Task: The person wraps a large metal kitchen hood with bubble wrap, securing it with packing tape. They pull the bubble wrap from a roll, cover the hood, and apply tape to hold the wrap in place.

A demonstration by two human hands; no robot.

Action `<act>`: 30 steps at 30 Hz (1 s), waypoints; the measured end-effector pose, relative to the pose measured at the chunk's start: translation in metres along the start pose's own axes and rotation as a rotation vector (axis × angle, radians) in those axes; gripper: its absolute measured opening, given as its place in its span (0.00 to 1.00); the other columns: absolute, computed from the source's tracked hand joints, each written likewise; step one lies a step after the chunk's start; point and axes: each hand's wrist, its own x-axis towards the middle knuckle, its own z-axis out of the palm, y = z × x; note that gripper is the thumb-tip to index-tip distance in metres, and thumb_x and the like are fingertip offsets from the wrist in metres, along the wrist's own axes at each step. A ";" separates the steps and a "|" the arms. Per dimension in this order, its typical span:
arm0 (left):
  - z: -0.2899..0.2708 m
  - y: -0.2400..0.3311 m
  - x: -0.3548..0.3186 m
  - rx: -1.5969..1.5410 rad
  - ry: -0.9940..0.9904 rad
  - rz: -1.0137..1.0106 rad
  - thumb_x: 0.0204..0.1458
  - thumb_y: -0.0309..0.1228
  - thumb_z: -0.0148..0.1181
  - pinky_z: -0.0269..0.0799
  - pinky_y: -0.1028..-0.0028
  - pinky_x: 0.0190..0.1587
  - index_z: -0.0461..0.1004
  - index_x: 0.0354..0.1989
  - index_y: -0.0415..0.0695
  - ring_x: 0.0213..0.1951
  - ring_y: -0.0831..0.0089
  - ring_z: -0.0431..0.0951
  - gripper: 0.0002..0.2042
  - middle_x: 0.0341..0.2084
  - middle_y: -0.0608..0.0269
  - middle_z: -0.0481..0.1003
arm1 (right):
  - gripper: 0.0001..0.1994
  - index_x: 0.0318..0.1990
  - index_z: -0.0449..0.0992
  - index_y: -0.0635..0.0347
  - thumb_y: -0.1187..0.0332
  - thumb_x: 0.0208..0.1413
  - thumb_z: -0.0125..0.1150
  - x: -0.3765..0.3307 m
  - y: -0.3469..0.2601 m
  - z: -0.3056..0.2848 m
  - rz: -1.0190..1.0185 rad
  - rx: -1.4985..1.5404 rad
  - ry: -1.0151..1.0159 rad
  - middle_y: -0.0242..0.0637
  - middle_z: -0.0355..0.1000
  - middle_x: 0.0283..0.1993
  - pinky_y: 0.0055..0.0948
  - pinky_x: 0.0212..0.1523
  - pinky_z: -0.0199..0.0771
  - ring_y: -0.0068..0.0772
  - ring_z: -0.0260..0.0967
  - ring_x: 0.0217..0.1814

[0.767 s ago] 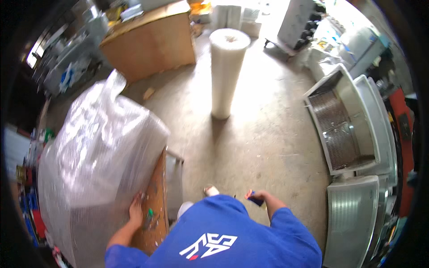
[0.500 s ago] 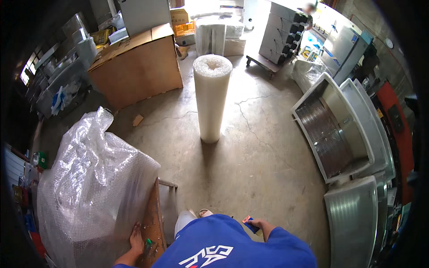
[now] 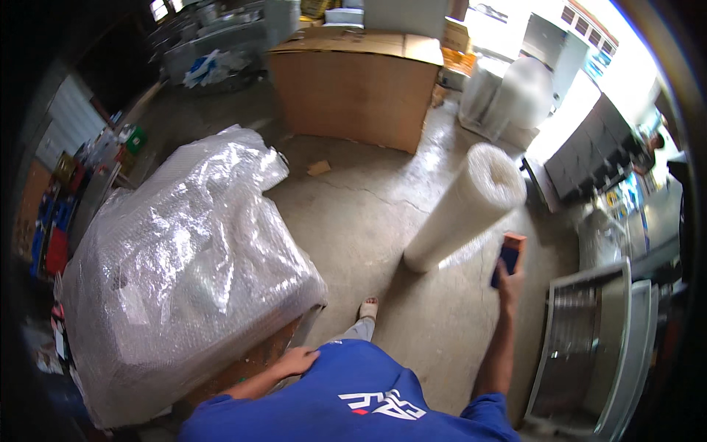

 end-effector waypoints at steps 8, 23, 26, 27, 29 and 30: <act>-0.057 0.316 0.185 -0.422 0.184 0.601 0.63 0.48 0.51 0.70 0.69 0.53 0.75 0.52 0.43 0.51 0.64 0.77 0.21 0.48 0.53 0.78 | 0.29 0.47 0.64 0.68 0.48 0.55 0.63 0.273 -0.038 -0.002 -0.241 -0.979 0.270 0.62 0.75 0.38 0.55 0.45 0.72 0.65 0.74 0.44; -0.010 0.479 0.252 -0.263 0.289 0.298 0.52 0.67 0.48 0.67 0.57 0.58 0.70 0.53 0.29 0.55 0.45 0.73 0.44 0.50 0.32 0.73 | 0.27 0.46 0.66 0.66 0.56 0.46 0.71 0.177 -0.007 -0.009 -0.247 -0.926 0.050 0.56 0.75 0.38 0.49 0.44 0.70 0.61 0.74 0.39; 0.026 0.474 0.257 -0.309 0.402 0.441 0.58 0.55 0.50 0.72 0.53 0.47 0.75 0.39 0.28 0.45 0.40 0.77 0.32 0.35 0.29 0.75 | 0.28 0.45 0.66 0.66 0.55 0.48 0.71 0.165 -0.021 -0.035 -0.120 -0.799 -0.027 0.60 0.75 0.39 0.52 0.42 0.70 0.62 0.74 0.42; 0.034 0.474 0.253 -0.304 0.393 0.426 0.58 0.53 0.50 0.73 0.53 0.46 0.75 0.37 0.27 0.44 0.39 0.77 0.31 0.33 0.29 0.75 | 0.28 0.46 0.66 0.67 0.54 0.48 0.71 0.162 -0.019 -0.050 -0.111 -0.727 -0.065 0.61 0.74 0.39 0.51 0.42 0.70 0.62 0.74 0.44; 0.062 0.469 0.247 -0.375 0.568 0.620 0.60 0.47 0.49 0.72 0.51 0.37 0.73 0.28 0.27 0.35 0.35 0.77 0.27 0.24 0.31 0.73 | 0.29 0.50 0.67 0.67 0.56 0.49 0.71 0.156 -0.031 -0.077 -0.250 -0.650 -0.074 0.56 0.75 0.40 0.47 0.45 0.71 0.60 0.74 0.45; 0.070 0.468 0.240 -0.411 0.588 0.680 0.61 0.45 0.48 0.72 0.51 0.37 0.72 0.27 0.27 0.34 0.35 0.77 0.26 0.23 0.32 0.73 | 0.30 0.54 0.66 0.66 0.57 0.49 0.71 0.155 -0.033 -0.086 -0.362 -0.572 -0.028 0.55 0.75 0.42 0.46 0.46 0.71 0.58 0.75 0.46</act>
